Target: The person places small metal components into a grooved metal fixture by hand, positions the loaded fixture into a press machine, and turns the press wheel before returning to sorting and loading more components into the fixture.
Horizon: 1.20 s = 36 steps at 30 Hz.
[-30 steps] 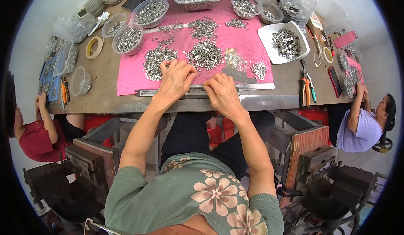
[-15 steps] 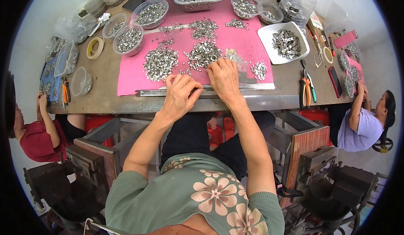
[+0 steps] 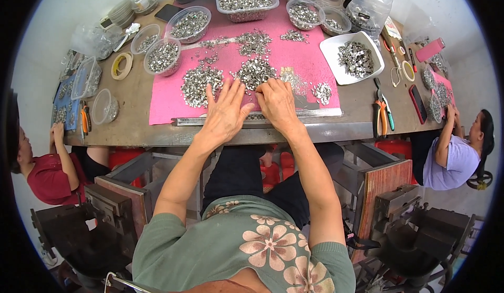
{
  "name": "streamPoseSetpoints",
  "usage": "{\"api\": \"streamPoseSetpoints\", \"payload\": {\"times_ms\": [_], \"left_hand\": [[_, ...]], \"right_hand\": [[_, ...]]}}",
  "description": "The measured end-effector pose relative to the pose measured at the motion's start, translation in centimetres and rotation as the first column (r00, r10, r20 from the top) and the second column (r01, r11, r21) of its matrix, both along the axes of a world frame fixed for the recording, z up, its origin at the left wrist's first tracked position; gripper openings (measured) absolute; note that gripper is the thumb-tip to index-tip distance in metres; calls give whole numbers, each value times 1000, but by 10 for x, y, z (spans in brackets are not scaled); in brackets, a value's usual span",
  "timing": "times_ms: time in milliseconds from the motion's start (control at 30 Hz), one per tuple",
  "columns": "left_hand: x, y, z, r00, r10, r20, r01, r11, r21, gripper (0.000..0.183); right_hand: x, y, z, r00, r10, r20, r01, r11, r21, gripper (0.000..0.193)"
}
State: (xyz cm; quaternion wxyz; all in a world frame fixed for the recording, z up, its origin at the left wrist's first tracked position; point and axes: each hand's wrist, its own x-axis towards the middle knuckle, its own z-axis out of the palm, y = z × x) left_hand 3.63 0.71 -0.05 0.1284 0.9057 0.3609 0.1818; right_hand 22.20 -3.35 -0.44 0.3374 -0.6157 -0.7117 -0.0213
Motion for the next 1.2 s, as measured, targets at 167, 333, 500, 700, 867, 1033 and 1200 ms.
{"api": "streamPoseSetpoints", "payload": {"times_ms": [167, 333, 500, 700, 867, 1033, 1200], "left_hand": [[1, -18, 7, 995, -101, -6, 101, 995, -6, 61], [0, -27, 11, 971, -222, 87, 230, 968, -104, 56], [-12, -7, 9, 935, -199, 293, 217, 976, -27, 31], [-10, 24, 4, 949, 41, 313, -67, 995, 71, 10], [2, 28, -4, 961, 16, 277, -60, 987, 152, 10], [4, 29, -5, 962, 16, 273, -64, 984, 166, 10], [2, 29, -2, 966, 18, 260, -48, 993, 106, 8]], "right_hand": [[3, 3, 0, 998, 16, -66, -18, 999, -30, 10], [13, -6, 6, 998, 19, -66, -24, 997, -72, 10], [20, -16, 15, 998, 20, -59, -25, 997, -76, 8], [11, -13, 16, 997, 32, -65, -37, 997, -72, 9], [3, -7, 8, 999, 1, -32, -4, 997, -79, 8], [7, -9, 8, 994, -9, -109, 3, 998, -56, 7], [9, -16, 12, 998, -18, -56, 15, 998, -56, 6]]}}
